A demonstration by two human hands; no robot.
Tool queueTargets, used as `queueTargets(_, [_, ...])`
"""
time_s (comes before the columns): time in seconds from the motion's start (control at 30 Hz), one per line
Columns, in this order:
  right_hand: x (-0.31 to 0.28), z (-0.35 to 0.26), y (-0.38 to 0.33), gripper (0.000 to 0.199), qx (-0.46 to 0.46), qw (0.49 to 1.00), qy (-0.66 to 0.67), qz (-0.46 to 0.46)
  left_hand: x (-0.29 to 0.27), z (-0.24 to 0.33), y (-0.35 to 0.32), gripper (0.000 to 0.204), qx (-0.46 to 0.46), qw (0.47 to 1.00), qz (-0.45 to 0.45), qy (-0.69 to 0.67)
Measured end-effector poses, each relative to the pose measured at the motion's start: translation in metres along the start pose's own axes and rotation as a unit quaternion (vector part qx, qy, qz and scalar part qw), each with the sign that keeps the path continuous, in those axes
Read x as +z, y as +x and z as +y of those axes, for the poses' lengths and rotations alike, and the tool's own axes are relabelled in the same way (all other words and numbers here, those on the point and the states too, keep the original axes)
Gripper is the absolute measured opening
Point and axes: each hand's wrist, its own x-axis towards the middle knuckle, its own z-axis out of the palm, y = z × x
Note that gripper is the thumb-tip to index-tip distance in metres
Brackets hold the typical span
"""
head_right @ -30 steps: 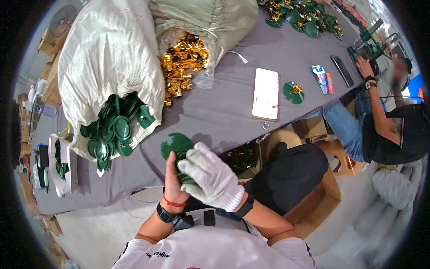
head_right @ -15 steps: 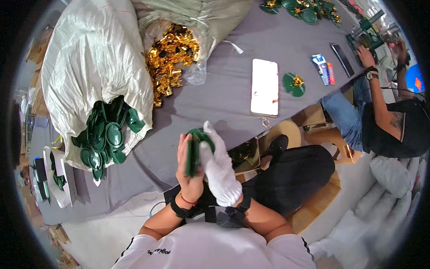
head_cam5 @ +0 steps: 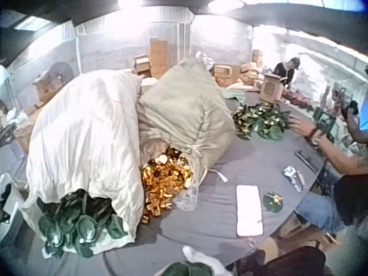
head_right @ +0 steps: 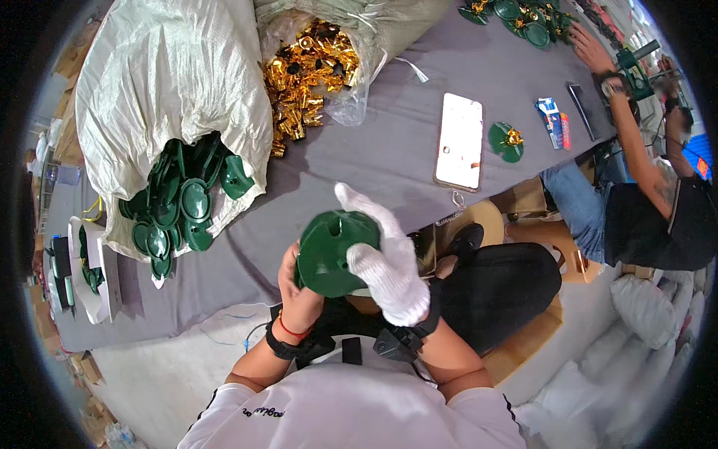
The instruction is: The recorder is assembling small green plastic bases with gold crown-like plastic components in a workshop setting.
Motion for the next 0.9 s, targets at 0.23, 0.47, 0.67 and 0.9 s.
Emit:
queueTargets(0.23, [0.015, 0.012, 0.000, 0.049, 0.086, 0.987, 0.121, 0.060, 0.012, -0.001, 0.016, 0.077, -0.036, 0.952, 0.009, -0.303])
queueTargets(0.47, [0.027, 0.008, 0.012, 0.045, -0.098, 0.946, -0.299, 0.076, 0.007, 0.010, 0.033, 0.074, 0.002, 0.972, -0.032, -0.233])
queueTargets(0.67, [0.035, 0.003, 0.036, 0.049, -0.152, 0.907, -0.391, -0.040, -0.004, 0.004, 0.040, 0.070, 0.007, 0.986, -0.024, -0.164])
queueTargets(0.9, [0.029, 0.012, 0.048, 0.047, -0.039, 0.984, -0.127, 0.117, -0.024, 0.011, 0.057, 0.069, -0.181, 0.880, -0.108, -0.427])
